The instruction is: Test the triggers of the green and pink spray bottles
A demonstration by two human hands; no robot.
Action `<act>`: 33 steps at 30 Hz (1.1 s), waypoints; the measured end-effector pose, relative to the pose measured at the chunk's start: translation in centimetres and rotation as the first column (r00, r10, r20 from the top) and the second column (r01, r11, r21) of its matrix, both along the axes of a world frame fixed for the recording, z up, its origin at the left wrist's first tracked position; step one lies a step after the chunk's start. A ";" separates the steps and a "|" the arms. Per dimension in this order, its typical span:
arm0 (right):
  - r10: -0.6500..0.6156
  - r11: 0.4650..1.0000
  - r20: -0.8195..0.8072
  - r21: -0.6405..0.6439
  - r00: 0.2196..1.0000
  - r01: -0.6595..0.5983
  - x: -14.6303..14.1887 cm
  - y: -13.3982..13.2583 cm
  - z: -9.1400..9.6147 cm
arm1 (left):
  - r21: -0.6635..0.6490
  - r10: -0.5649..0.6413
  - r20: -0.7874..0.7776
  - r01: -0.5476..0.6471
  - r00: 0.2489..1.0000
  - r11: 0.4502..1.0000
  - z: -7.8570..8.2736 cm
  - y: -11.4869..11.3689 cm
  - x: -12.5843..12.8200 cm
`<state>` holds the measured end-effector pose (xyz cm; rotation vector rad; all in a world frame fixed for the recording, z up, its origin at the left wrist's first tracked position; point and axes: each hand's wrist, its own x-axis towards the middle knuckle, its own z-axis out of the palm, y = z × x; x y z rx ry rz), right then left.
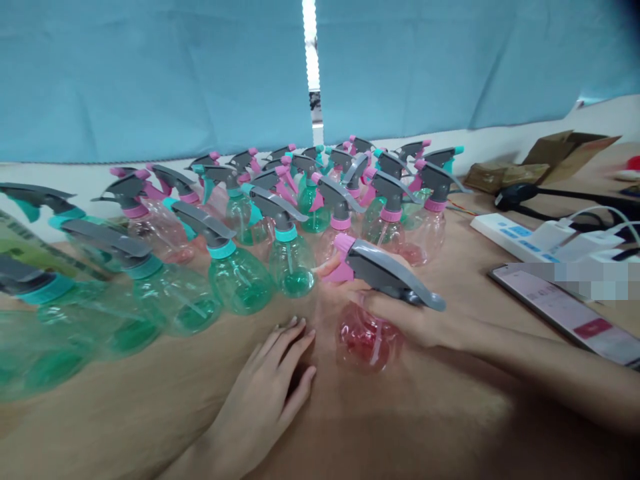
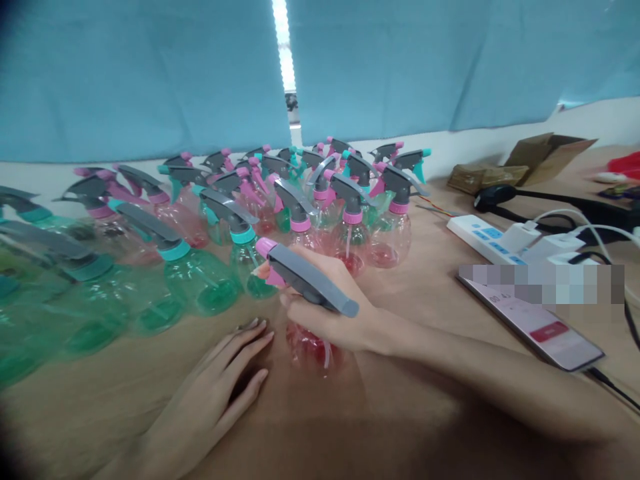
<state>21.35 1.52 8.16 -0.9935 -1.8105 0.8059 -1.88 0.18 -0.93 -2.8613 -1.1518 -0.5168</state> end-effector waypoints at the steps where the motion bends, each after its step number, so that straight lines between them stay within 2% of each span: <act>1: 0.019 1.000 -0.025 -0.024 1.000 -0.020 -0.1 0.0 0.1 | 0.000 0.002 0.001 -0.002 1.000 1.000 0.0 0.0 0.0; 4: 0.048 0.997 -0.101 -0.061 0.994 -0.054 -0.1 0.1 0.3 | -0.003 0.004 -0.003 -0.004 1.000 1.000 -0.1 0.1 0.0; 8: 0.072 0.996 -0.150 -0.043 0.986 -0.080 0.0 0.2 -0.2 | -0.016 0.005 -0.007 -0.005 1.000 1.000 -0.1 0.0 0.0; 14: 0.087 0.996 -0.153 -0.018 0.984 -0.091 0.2 0.3 -1.0 | -0.025 0.006 -0.009 -0.006 1.000 1.000 0.0 -0.1 0.0; 20: 0.072 0.995 -0.149 -0.058 0.986 -0.082 0.1 0.2 -0.8 | -0.021 0.002 -0.007 -0.003 1.000 1.000 0.0 -0.1 0.0; 33: 0.022 1.000 -0.155 -0.014 0.988 -0.025 -0.1 0.1 -0.4 | -0.007 -0.001 -0.006 0.001 1.000 1.000 0.0 0.0 0.0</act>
